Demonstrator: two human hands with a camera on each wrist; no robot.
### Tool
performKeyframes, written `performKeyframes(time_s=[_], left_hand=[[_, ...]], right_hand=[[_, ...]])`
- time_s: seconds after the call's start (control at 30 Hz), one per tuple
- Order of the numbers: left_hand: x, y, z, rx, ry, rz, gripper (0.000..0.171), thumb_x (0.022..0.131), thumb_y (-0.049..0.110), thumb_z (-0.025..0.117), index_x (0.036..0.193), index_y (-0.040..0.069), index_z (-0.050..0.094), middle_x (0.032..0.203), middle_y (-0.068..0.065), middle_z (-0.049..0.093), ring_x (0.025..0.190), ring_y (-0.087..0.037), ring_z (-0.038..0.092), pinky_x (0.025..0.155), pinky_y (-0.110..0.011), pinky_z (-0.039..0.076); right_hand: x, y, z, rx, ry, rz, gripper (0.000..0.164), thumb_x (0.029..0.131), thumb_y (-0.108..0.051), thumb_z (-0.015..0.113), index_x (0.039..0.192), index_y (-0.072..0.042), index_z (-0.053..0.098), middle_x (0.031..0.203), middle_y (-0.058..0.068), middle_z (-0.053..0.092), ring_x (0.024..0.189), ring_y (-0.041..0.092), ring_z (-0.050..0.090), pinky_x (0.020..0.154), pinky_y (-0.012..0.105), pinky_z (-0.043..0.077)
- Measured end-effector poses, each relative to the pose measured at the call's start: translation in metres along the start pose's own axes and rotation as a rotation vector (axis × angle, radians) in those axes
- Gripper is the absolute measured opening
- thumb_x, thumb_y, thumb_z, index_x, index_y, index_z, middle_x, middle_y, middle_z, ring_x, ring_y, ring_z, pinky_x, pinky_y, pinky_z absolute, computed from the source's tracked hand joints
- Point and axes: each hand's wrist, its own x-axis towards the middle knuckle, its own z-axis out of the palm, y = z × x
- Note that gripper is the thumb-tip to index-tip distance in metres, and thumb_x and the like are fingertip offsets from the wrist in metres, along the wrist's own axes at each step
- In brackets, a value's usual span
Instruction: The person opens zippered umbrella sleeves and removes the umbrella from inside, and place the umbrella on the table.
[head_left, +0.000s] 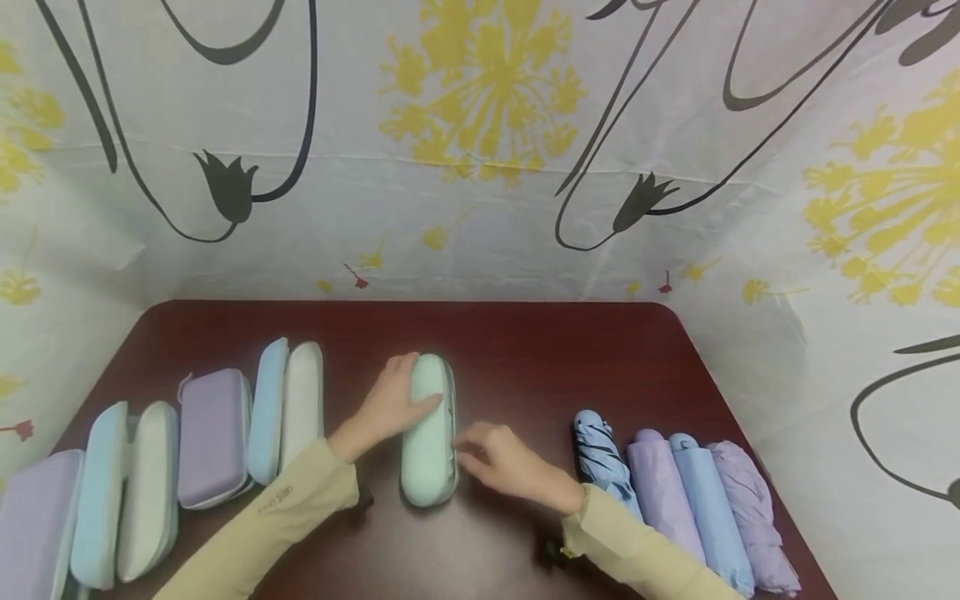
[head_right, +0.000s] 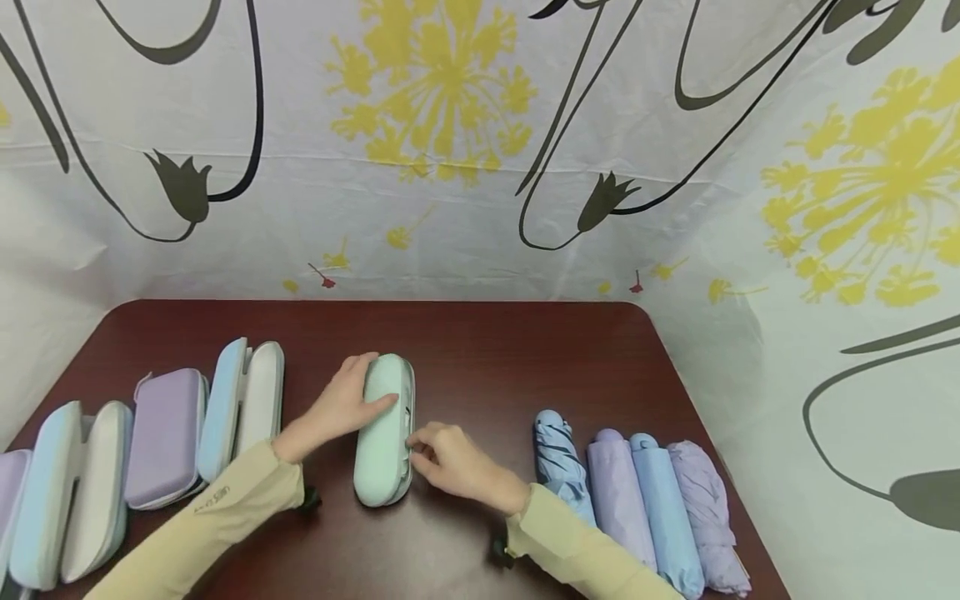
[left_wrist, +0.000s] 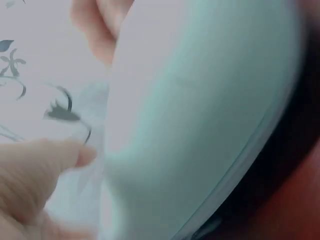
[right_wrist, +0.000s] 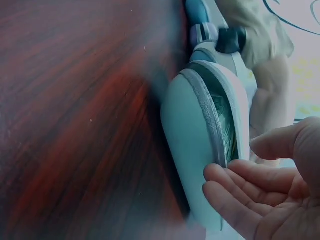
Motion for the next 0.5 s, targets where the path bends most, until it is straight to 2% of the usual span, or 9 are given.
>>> performKeyframes(time_s=[0.1, 0.23, 0.4, 0.5], left_hand=[[-0.011, 0.004, 0.015, -0.076, 0.069, -0.136, 0.093, 0.071, 0.032, 0.077, 0.139, -0.009, 0.028, 0.128, -0.029, 0.040, 0.109, -0.040, 0.048, 0.084, -0.052, 0.047], [-0.018, 0.005, 0.025, -0.080, 0.100, -0.182, 0.101, 0.064, 0.035, 0.081, 0.139, -0.007, 0.027, 0.123, -0.026, 0.041, 0.106, -0.036, 0.048, 0.082, -0.050, 0.047], [-0.016, 0.003, 0.022, -0.108, 0.061, -0.225, 0.100, 0.062, 0.032, 0.080, 0.137, -0.009, 0.028, 0.117, -0.026, 0.045, 0.102, -0.035, 0.050, 0.081, -0.049, 0.047], [-0.017, -0.001, 0.016, -0.209, 0.020, -0.295, 0.098, 0.064, 0.027, 0.078, 0.138, -0.010, 0.024, 0.118, -0.027, 0.048, 0.102, -0.036, 0.052, 0.082, -0.049, 0.048]], right_hand=[[0.003, 0.001, -0.001, -0.013, -0.006, -0.023, 0.015, 0.084, -0.001, 0.063, 0.098, 0.002, 0.067, 0.090, 0.009, 0.067, 0.083, 0.015, 0.062, 0.074, 0.021, 0.050], [0.005, -0.001, -0.003, -0.016, -0.004, -0.031, 0.014, 0.085, 0.000, 0.062, 0.098, 0.002, 0.068, 0.091, 0.010, 0.067, 0.085, 0.016, 0.063, 0.075, 0.021, 0.050], [0.006, 0.000, -0.003, -0.008, -0.001, -0.036, 0.015, 0.084, 0.001, 0.062, 0.098, 0.002, 0.067, 0.092, 0.010, 0.067, 0.086, 0.016, 0.063, 0.075, 0.021, 0.050], [0.008, 0.002, -0.002, -0.006, 0.028, -0.037, 0.015, 0.083, -0.001, 0.064, 0.097, 0.002, 0.067, 0.090, 0.009, 0.067, 0.083, 0.016, 0.062, 0.074, 0.021, 0.050]])
